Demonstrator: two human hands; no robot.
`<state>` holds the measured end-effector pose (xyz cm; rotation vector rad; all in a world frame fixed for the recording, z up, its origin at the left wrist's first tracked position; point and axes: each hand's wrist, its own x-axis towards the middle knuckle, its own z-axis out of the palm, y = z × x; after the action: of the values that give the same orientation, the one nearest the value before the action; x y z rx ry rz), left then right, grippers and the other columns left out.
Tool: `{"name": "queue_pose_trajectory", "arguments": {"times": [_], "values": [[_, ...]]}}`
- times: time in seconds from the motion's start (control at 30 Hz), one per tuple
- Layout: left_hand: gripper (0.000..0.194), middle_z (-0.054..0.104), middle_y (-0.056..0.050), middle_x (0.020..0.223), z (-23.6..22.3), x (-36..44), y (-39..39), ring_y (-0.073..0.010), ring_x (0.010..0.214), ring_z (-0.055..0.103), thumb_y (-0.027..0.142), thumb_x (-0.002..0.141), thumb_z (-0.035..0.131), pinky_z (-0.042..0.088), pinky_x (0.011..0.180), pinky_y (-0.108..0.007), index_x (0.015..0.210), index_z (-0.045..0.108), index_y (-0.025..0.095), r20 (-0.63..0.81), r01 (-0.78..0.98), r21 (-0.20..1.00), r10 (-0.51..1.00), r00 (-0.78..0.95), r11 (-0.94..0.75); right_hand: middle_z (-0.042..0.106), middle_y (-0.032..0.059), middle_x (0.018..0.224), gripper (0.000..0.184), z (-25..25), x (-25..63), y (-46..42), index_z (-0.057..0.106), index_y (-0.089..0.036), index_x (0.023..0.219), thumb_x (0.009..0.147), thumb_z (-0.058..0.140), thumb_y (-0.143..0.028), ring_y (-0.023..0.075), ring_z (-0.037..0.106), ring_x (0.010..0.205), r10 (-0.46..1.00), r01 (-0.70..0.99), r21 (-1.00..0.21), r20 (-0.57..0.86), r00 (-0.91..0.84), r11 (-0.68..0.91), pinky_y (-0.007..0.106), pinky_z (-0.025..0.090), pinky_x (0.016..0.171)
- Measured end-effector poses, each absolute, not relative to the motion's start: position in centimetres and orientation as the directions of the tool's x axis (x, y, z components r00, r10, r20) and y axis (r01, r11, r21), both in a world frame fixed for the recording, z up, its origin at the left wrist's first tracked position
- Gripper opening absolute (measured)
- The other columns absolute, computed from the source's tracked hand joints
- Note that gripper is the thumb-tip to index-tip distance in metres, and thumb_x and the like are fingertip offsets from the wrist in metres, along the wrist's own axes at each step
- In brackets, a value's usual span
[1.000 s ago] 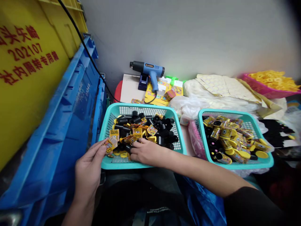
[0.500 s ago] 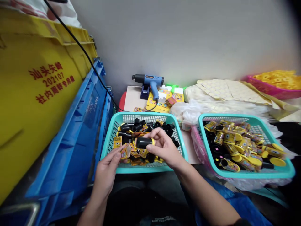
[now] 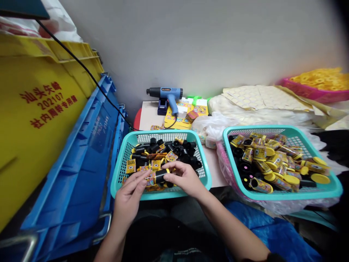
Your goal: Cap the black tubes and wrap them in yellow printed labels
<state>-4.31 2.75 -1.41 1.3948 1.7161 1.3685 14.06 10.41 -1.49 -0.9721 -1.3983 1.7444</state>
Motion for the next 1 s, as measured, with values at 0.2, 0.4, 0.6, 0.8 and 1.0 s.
{"name": "queue_pose_trajectory", "arguments": {"times": [0.2, 0.4, 0.6, 0.8, 1.0], "values": [[0.024, 0.073, -0.006, 0.106, -1.1, -3.4, 3.1, -0.0227, 0.101, 0.066, 0.036, 0.078, 0.066, 0.051, 0.093, -0.036, 0.099, 0.075, 0.027, 0.202, 0.412, 0.908, 0.944, -0.260, -0.081, 0.063, 0.0009, 0.083, 0.036, -1.7, 13.6, 9.5, 0.069, -0.020, 0.093, 0.064, 0.079, -0.038, 0.0108, 0.057, 0.062, 0.892, -0.072, -0.984, -0.117, -0.436, -0.164, 0.024, 0.047, 0.059], [0.023, 0.073, -0.007, 0.097, -0.8, -3.0, 3.4, -0.0231, 0.096, 0.067, 0.028, 0.066, 0.076, 0.055, 0.087, -0.035, 0.089, 0.076, 0.024, 0.138, 0.228, 0.970, 0.958, -0.252, -0.080, 0.063, 0.0055, 0.105, 0.035, -2.1, 13.4, 9.5, 0.071, -0.021, 0.097, 0.069, 0.076, -0.042, 0.0179, 0.063, 0.088, 0.839, -0.253, -0.946, -0.032, -0.544, -0.201, 0.031, 0.050, 0.078], [0.020, 0.073, -0.007, 0.092, -0.9, -2.5, 3.5, -0.0232, 0.095, 0.067, 0.024, 0.068, 0.076, 0.055, 0.085, -0.035, 0.088, 0.073, 0.021, 0.131, 0.190, 0.977, 0.972, -0.195, -0.093, 0.063, 0.0015, 0.097, 0.045, -2.9, 13.1, 8.7, 0.063, -0.024, 0.109, 0.069, 0.078, -0.042, 0.0106, 0.060, 0.076, 0.661, -0.401, -0.670, -0.179, -0.729, -0.624, 0.020, 0.047, 0.064], [0.030, 0.066, -0.003, 0.107, -0.6, -0.4, 4.0, -0.0196, 0.101, 0.062, 0.023, 0.073, 0.073, 0.050, 0.091, -0.034, 0.101, 0.071, 0.031, 0.451, 0.523, 0.769, 0.892, -0.034, -0.368, 0.066, 0.0034, 0.095, 0.040, -1.1, 15.1, 7.7, 0.065, -0.022, 0.109, 0.077, 0.068, -0.047, 0.0163, 0.062, 0.084, 0.827, -0.324, -0.890, -0.096, -0.554, -0.320, 0.030, 0.049, 0.077], [0.024, 0.066, -0.004, 0.111, -1.1, -2.8, 5.4, -0.0198, 0.102, 0.062, 0.031, 0.083, 0.062, 0.050, 0.088, -0.032, 0.106, 0.068, 0.027, 0.357, 0.547, 0.808, 0.921, -0.157, -0.220, 0.064, 0.0094, 0.113, 0.039, 3.6, 27.3, 10.2, 0.062, -0.023, 0.115, 0.079, 0.067, -0.036, 0.0254, 0.058, 0.103, 0.710, 0.667, -0.669, 0.640, 0.293, 0.328, 0.043, 0.043, 0.091]]}}
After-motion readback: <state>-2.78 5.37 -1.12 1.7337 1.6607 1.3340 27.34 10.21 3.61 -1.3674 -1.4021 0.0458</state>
